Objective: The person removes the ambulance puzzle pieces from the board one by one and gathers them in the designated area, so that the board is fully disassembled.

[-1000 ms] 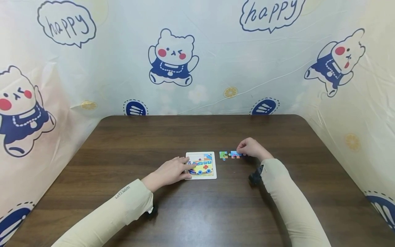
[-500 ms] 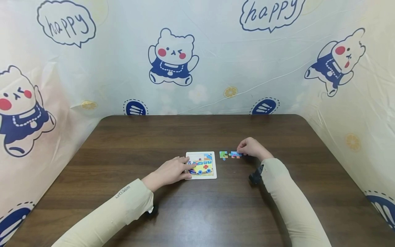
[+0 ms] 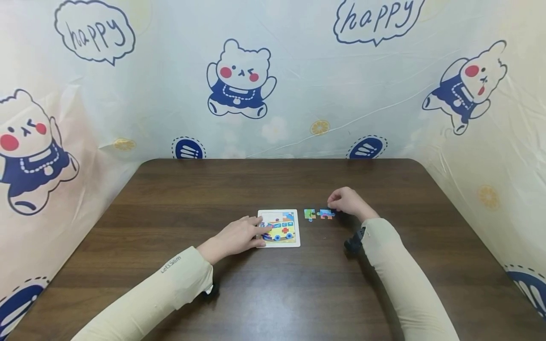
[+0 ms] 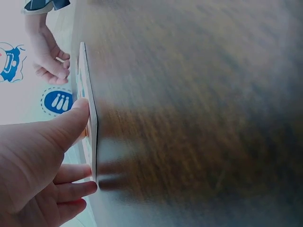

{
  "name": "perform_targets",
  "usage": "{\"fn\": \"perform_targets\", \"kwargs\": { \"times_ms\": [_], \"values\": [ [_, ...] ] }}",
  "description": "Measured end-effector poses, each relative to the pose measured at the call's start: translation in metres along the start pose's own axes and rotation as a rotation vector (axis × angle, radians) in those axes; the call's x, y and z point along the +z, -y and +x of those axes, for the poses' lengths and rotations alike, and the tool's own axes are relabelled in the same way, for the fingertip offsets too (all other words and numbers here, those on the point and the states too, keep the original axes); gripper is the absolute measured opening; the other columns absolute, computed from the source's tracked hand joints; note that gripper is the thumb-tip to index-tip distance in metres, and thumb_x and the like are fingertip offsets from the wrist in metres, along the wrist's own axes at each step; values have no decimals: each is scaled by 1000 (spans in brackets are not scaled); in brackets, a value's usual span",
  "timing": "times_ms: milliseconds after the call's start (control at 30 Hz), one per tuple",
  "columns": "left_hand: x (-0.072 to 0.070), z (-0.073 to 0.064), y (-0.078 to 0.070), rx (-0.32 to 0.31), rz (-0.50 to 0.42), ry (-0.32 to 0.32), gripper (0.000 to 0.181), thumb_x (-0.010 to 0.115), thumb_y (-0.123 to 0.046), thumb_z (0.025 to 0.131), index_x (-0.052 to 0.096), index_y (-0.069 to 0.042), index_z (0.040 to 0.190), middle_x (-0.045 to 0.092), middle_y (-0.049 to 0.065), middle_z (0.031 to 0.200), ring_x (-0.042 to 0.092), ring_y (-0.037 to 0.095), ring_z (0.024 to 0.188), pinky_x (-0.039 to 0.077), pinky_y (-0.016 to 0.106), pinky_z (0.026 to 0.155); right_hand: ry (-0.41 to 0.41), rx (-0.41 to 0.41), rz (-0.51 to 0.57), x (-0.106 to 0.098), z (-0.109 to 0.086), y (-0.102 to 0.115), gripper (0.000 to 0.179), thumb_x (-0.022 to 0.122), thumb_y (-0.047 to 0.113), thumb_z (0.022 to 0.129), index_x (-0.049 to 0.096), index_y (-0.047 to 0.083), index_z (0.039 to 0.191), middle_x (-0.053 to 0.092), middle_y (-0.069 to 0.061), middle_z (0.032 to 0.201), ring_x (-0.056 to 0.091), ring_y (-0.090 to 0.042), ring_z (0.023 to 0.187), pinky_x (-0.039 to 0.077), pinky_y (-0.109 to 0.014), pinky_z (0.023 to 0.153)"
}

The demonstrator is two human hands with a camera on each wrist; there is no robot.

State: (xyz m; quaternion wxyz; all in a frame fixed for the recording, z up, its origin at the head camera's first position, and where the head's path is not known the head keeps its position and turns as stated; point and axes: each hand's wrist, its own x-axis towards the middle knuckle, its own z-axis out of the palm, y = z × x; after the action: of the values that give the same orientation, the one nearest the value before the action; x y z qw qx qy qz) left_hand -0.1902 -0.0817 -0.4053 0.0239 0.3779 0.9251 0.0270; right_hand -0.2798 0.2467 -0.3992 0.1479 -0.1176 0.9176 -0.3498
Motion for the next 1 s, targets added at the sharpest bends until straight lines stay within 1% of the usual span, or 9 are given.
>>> {"fn": "perform_targets", "kwargs": {
  "times_ms": [200, 333, 533, 600, 633, 733, 833, 867, 1000],
  "values": [
    [0, 1, 0, 8, 22, -5, 43, 58, -37, 89, 59, -15, 126, 53, 19, 126, 47, 29, 119, 33, 43, 101, -41, -53, -3, 3, 1, 16, 18, 61, 11, 89, 64, -3, 99, 61, -9, 86, 54, -22, 74, 48, -32, 68],
    [-1, 0, 0, 7, 16, -3, 43, 59, -36, 89, 59, -14, 126, 53, 19, 126, 47, 29, 119, 33, 43, 101, -54, -77, 19, 7, 1, 30, 20, 62, 12, 88, 64, -3, 102, 60, -10, 88, 53, -23, 77, 49, -33, 71],
    [0, 0, 0, 15, -5, -16, 42, 59, -34, 90, 60, -12, 125, 53, 21, 125, 47, 30, 119, 33, 43, 101, -54, -123, 23, 16, 0, 48, 22, 63, 12, 88, 64, -3, 104, 60, -8, 89, 51, -23, 80, 48, -32, 72],
    [0, 0, 1, 19, -16, -22, 41, 59, -33, 90, 60, -12, 125, 53, 21, 125, 47, 30, 119, 33, 43, 101, -55, -144, 19, 20, 0, 53, 21, 64, 12, 87, 64, -2, 103, 60, -8, 87, 51, -23, 79, 47, -32, 70],
    [2, 0, 2, 31, -9, -39, 41, 57, -36, 91, 60, -13, 125, 54, 20, 124, 47, 29, 119, 33, 42, 101, -53, -159, 13, 21, 0, 56, 21, 64, 11, 87, 64, -3, 103, 60, -7, 87, 51, -23, 78, 47, -32, 70],
    [3, -1, 3, 38, -16, -47, 41, 56, -37, 91, 60, -14, 125, 54, 20, 124, 47, 28, 119, 33, 41, 101, -47, -200, 4, 26, 0, 62, 20, 65, 10, 86, 64, -3, 102, 61, -6, 85, 51, -21, 76, 46, -31, 68],
    [2, 0, 3, 36, -16, -47, 42, 57, -37, 91, 60, -13, 125, 54, 20, 123, 48, 29, 118, 33, 42, 101, -36, -229, -5, 31, 1, 67, 20, 65, 9, 86, 64, -3, 102, 61, -5, 84, 51, -21, 75, 46, -31, 68],
    [0, 0, 1, 25, -25, -32, 41, 59, -34, 90, 60, -12, 125, 54, 21, 124, 47, 30, 119, 33, 43, 101, -34, -233, -9, 32, 2, 69, 20, 65, 9, 86, 64, -2, 102, 61, -5, 85, 51, -21, 75, 46, -31, 69],
    [1, 1, 1, 15, -18, -14, 42, 59, -35, 90, 60, -12, 125, 53, 21, 125, 47, 30, 119, 33, 44, 100, -12, -230, -19, 39, 2, 74, 22, 66, 10, 85, 64, -2, 104, 61, -5, 86, 52, -21, 76, 47, -31, 71]
  ]
}}
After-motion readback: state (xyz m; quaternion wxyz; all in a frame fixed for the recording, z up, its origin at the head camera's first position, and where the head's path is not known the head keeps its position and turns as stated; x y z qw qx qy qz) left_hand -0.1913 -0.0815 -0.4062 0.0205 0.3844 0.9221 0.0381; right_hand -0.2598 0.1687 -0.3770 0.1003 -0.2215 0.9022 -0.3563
